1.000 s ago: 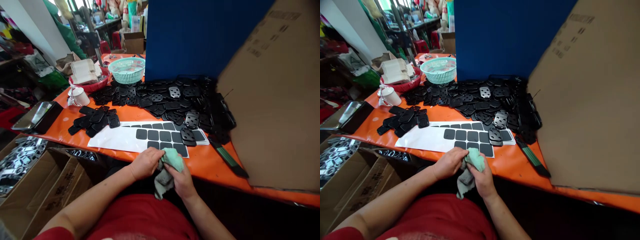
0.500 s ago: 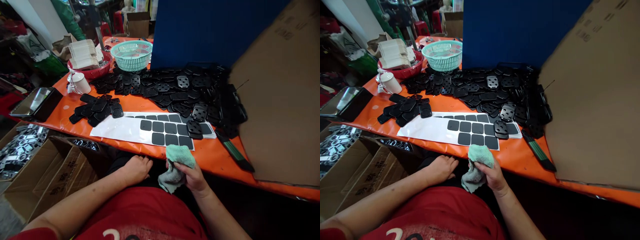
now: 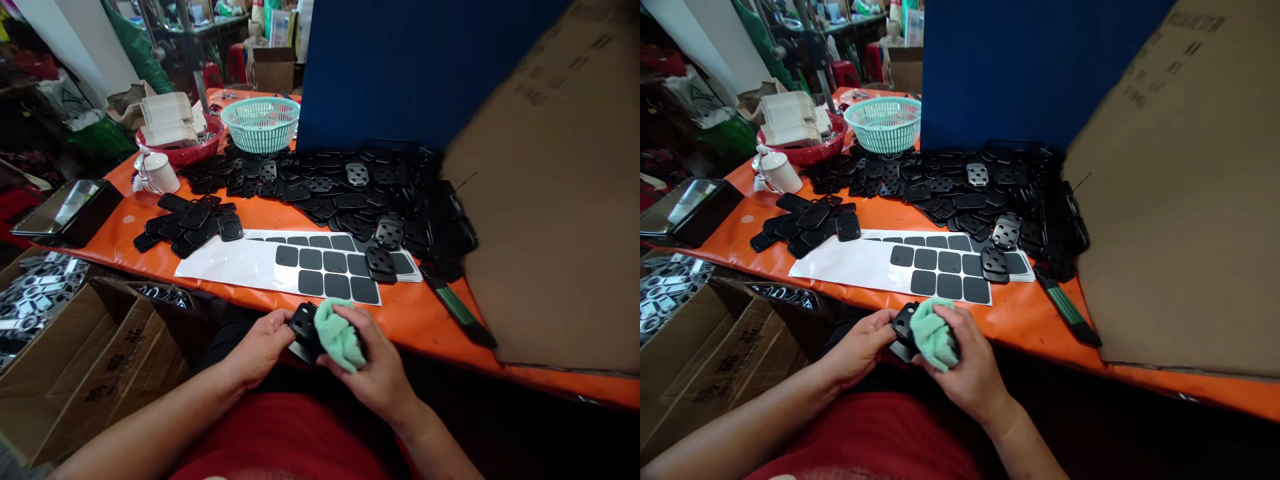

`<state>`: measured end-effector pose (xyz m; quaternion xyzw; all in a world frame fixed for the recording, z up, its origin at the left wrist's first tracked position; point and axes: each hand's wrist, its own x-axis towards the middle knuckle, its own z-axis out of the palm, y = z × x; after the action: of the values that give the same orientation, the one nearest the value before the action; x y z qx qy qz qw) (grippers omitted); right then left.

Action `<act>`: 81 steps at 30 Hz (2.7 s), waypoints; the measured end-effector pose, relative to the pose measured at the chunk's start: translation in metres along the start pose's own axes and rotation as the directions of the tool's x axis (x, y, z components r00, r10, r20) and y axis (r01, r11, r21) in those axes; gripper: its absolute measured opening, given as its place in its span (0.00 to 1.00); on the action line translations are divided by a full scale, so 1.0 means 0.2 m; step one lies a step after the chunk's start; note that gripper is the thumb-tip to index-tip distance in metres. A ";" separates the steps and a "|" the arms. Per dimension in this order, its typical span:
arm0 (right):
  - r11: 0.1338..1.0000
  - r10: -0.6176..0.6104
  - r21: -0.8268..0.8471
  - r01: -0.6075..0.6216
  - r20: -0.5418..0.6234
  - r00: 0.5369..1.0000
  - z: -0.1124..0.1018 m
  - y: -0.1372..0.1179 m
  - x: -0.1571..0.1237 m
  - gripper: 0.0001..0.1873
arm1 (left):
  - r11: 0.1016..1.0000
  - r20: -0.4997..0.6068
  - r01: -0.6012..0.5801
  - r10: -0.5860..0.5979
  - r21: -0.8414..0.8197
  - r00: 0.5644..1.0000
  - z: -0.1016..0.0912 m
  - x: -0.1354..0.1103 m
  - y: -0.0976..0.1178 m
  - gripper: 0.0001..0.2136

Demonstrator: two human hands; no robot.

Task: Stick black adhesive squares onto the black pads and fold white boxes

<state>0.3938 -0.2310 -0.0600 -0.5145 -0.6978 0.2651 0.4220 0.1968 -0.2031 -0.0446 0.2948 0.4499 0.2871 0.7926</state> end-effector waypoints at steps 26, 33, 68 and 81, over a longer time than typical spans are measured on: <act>0.966 0.179 0.229 -0.119 -0.264 0.948 -0.07 0.01 0.14 0.18 | 0.569 0.113 -0.310 0.354 0.762 0.929 0.15 0.11 0.05 0.32; 0.789 0.137 -0.580 -0.201 -0.152 0.979 -0.55 0.32 0.22 0.35 | 0.388 0.044 -0.243 0.456 0.889 0.889 0.09 0.13 0.12 0.20; 0.941 0.174 -0.333 -0.057 0.333 0.927 -0.26 -0.03 0.00 0.06 | 0.048 0.183 -0.216 0.377 0.975 0.908 0.17 -0.02 0.13 0.11; 0.945 0.216 -0.304 -0.117 0.315 0.924 -0.23 -0.06 0.00 0.06 | 0.183 0.232 -0.297 0.308 0.937 0.923 0.17 -0.03 0.13 0.10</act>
<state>0.4282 -0.2379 -0.0280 -0.5725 -0.7444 0.2847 0.1924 0.2193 -0.1970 -0.0075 0.7958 0.4664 0.1046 0.3718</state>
